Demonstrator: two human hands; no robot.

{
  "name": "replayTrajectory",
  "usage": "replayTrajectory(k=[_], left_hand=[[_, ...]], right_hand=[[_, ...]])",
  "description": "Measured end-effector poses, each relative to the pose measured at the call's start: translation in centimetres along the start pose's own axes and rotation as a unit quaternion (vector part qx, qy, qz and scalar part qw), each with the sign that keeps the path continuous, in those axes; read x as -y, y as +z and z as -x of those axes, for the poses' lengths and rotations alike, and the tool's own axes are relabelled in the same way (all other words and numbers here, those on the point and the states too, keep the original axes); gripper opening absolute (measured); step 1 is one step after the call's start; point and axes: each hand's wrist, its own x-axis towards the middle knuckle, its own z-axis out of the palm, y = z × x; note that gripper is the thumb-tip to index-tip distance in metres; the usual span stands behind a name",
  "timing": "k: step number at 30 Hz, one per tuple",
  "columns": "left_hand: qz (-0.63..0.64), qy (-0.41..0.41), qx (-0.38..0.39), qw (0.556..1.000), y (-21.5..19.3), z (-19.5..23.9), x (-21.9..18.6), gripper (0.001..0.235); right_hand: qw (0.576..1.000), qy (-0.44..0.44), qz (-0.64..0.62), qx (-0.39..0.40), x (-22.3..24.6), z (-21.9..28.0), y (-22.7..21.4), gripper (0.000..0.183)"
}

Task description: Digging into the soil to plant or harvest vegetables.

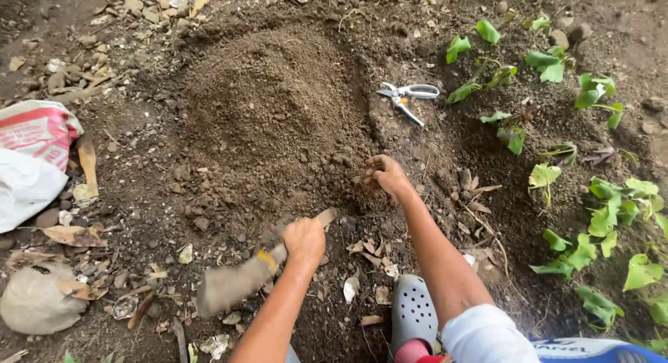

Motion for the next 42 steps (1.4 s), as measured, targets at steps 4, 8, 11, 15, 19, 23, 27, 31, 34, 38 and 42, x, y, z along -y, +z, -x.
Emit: replayTrajectory(k=[4,8,11,15,19,23,27,31,34,38,42], left_hand=[[0.062,-0.051,0.01,0.997,-0.3,2.0,2.0,0.013],[0.115,-0.053,0.026,0.992,0.6,2.6,3.6,0.017],[0.135,-0.054,0.014,0.989,-0.5,3.2,4.3,0.025],[0.188,-0.068,0.006,0.98,2.1,3.8,6.4,0.039],[0.234,-0.081,0.029,0.968,5.1,3.3,7.7,0.043],[0.263,-0.114,0.089,0.954,0.6,2.8,5.9,0.041],[0.055,-0.026,0.062,0.996,-3.6,1.1,4.6,0.019],[0.002,-0.013,0.055,0.998,-13.7,2.1,2.3,0.018],[-0.017,-0.018,0.05,0.998,-16.1,2.9,0.7,0.015],[-0.088,-0.032,0.043,0.995,-7.0,1.4,-1.5,0.015],[-0.106,-0.006,-0.05,0.993,-0.3,0.8,-1.7,0.014]], right_hand=[[0.996,-0.08,-0.039,-0.011,-6.4,-5.1,-1.3,0.041],[0.951,-0.11,0.27,-0.106,-4.6,-2.8,0.9,0.03],[0.929,-0.124,0.339,-0.077,-3.5,-1.8,3.4,0.055],[0.88,-0.126,0.452,-0.073,-5.2,-2.0,6.4,0.05],[0.894,-0.112,0.427,-0.08,-8.1,-2.3,6.7,0.046],[0.909,-0.107,0.402,-0.001,-8.3,-3.6,4.8,0.034],[0.966,-0.039,0.255,0.029,0.1,1.9,2.8,0.032],[0.988,-0.073,0.134,-0.019,3.8,3.4,1.7,0.04],[0.995,-0.068,0.064,-0.032,5.7,5.7,2.1,0.04],[0.985,-0.076,0.152,-0.001,4.5,7.2,2.9,0.034],[0.987,-0.052,0.15,-0.035,-1.3,3.3,2.5,0.032]])
